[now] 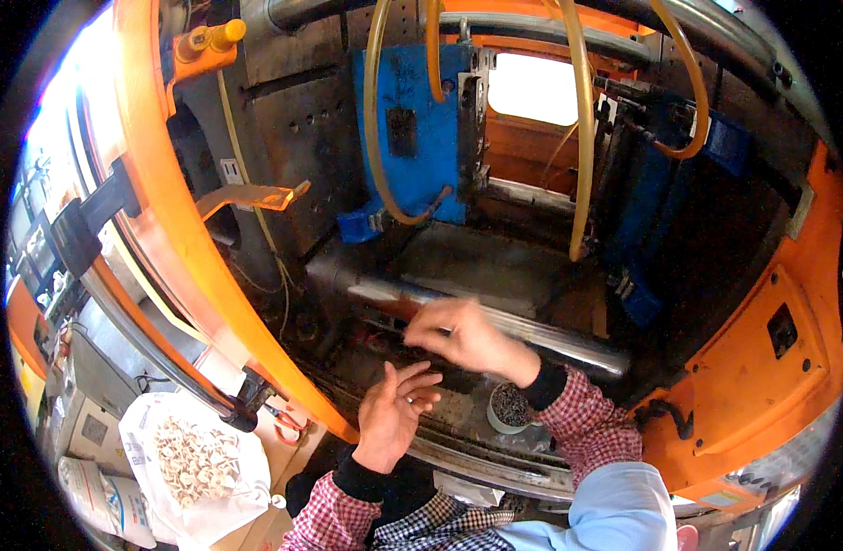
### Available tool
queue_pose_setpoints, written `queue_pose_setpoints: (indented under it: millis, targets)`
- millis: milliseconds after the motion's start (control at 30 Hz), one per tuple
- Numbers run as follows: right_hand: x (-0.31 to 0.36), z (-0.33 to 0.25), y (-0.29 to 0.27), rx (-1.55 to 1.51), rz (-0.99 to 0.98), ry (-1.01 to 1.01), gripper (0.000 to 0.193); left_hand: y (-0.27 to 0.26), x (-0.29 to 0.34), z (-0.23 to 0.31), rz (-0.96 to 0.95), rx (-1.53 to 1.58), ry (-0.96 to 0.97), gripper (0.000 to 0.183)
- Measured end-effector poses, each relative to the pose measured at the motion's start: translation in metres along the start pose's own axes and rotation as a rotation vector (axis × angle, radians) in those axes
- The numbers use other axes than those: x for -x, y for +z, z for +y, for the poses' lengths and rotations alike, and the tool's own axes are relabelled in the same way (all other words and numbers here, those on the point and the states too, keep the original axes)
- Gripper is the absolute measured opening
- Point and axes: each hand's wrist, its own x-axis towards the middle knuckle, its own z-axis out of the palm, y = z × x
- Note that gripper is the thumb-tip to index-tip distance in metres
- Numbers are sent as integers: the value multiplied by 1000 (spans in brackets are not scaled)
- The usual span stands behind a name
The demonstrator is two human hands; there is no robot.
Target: The person opens an orange industrial machine, retrieves small white plastic components, and assembles them by hand into a larger white plastic assembly. They repeatedly open the machine, insert parts, and place the assembled units into a white bag on a nearby table.
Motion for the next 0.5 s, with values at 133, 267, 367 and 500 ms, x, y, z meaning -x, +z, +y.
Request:
queue_pose_setpoints:
  millis: [133, 267, 367, 500]
  targets:
    - [-35, 40, -50, 68, 581, 146, 14, -3, 7, 1, 10, -47, -49, 57]
    - [-88, 105, -104, 132, 973, 234, 21, -6, 15, -4, 39, -83, -71, 55]
    - [-122, 152, -131, 297, 1138, 330, 19, -9, 19, -9, 76, -91, -96, 54]
    - [-155, 198, -158, 557, 1157, 292, 17, -12, 21, -12, 110, -77, -109, 52]
